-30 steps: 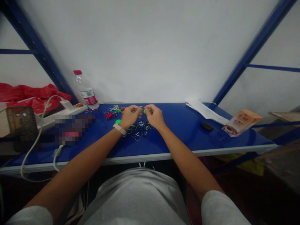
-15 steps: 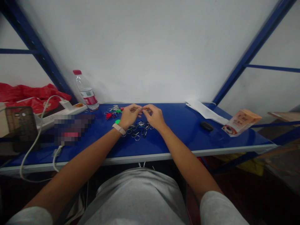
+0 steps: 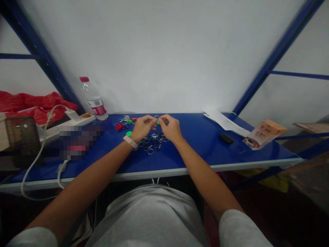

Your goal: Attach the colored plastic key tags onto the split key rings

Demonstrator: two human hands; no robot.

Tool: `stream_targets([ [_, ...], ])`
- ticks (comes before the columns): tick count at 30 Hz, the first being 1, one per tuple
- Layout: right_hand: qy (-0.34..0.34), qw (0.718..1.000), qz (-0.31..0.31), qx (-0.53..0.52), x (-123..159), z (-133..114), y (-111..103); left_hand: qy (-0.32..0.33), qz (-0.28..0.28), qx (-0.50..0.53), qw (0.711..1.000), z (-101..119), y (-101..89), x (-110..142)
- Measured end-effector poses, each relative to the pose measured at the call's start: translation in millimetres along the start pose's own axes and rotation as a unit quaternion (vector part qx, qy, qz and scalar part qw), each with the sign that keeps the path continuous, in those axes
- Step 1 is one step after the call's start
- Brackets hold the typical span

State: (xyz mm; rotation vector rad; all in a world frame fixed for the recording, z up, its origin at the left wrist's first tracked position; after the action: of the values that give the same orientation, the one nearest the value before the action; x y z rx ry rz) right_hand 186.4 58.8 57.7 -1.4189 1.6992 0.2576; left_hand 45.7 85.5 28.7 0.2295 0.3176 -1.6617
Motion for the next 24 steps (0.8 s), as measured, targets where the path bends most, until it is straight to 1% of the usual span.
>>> stream_targets([
  [8, 0.013, 1.0, -0.01, -0.008, 0, 4, 3, 0.002, -0.004, 0.006, 1.0, 1, 0.6, 0],
  [13, 0.035, 0.999, -0.011, -0.029, 1, 9, 5, 0.036, -0.012, -0.001, 0.999, 9, 3.1, 2],
  [16, 0.052, 0.997, -0.01, -0.051, 1, 14, 7, 0.059, -0.005, -0.027, 0.998, 16, 2.9, 6],
  [20, 0.063, 0.995, -0.002, -0.081, 2, 18, 9, 0.074, 0.01, -0.059, 0.996, 23, 1.9, 10],
  [24, 0.069, 0.992, 0.004, -0.107, 2, 19, 10, 0.072, 0.015, -0.039, 0.997, 23, 1.0, 10],
])
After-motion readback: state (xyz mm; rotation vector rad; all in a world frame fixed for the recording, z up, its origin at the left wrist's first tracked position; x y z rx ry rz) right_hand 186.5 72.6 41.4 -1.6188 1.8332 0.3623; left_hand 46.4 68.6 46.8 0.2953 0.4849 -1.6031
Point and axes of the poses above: each hand's wrist, its own x-axis away from the middle knuckle, its own y-axis out of the palm, z = x × y, the point moved 10 cm from there along -x, towards the middle knuckle, and after that the axes turned 4 degrees about -y, right-handed, at the moved point
